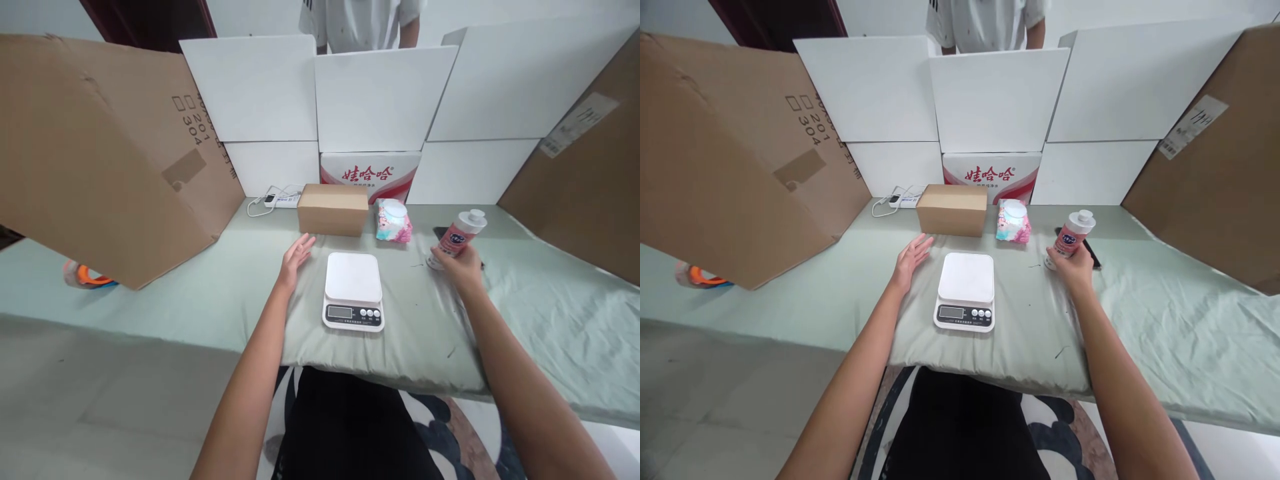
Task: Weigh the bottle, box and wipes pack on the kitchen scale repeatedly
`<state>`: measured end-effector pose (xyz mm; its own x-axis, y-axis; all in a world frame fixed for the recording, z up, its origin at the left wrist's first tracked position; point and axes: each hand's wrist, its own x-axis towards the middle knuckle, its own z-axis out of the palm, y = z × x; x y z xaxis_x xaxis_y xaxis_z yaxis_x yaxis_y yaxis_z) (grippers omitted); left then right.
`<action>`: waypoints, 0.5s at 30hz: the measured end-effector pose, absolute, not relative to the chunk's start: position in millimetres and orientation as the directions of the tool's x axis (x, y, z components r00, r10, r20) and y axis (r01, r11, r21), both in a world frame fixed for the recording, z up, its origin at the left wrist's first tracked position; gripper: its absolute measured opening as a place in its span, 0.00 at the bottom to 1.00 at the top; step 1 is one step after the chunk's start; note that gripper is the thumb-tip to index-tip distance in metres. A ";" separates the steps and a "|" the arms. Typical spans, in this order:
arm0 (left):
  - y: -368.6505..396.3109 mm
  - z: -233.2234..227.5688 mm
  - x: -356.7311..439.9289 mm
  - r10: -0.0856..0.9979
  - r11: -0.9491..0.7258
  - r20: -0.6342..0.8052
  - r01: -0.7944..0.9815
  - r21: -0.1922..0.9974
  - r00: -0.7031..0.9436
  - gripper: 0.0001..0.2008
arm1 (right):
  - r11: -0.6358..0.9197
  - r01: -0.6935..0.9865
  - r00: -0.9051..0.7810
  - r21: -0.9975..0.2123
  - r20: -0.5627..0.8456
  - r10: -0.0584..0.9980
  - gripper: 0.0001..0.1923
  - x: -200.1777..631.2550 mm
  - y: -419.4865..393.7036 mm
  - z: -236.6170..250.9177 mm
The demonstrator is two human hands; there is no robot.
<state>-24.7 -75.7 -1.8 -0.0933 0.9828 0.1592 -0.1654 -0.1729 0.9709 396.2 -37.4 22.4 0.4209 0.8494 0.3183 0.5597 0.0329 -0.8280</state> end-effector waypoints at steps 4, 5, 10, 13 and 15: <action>-75.6 -2.6 -23.8 0.984 -0.168 0.157 -0.147 0.975 -0.085 0.46 | 0.164 0.443 0.394 -0.881 0.355 0.847 0.22 361.9 -52.4 37.3; -75.6 -2.8 -23.5 0.984 -0.169 0.159 -0.142 0.975 -0.082 0.45 | 0.237 0.400 0.347 -0.885 0.386 0.855 0.21 347.6 -58.0 44.8; -74.8 -4.7 -23.3 0.982 -0.179 0.168 -0.130 0.975 -0.090 0.44 | 0.384 0.251 0.001 -0.889 0.397 0.918 0.22 267.4 -78.2 70.9; -74.3 -5.0 -23.8 0.981 -0.182 0.171 -0.126 0.975 -0.093 0.43 | 0.392 0.347 -0.159 -0.852 0.359 0.920 0.22 234.9 -83.3 66.0; -74.5 -4.3 -23.7 0.981 -0.180 0.169 -0.125 0.976 -0.094 0.42 | 0.403 0.408 -0.221 -0.819 0.340 0.914 0.21 224.0 -84.8 57.3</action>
<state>-23.7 -74.5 -4.3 -0.0938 0.9811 0.1693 -0.1253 -0.1803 0.9756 224.0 -84.8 57.3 -0.2213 0.9141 0.3398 0.4078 0.4033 -0.8192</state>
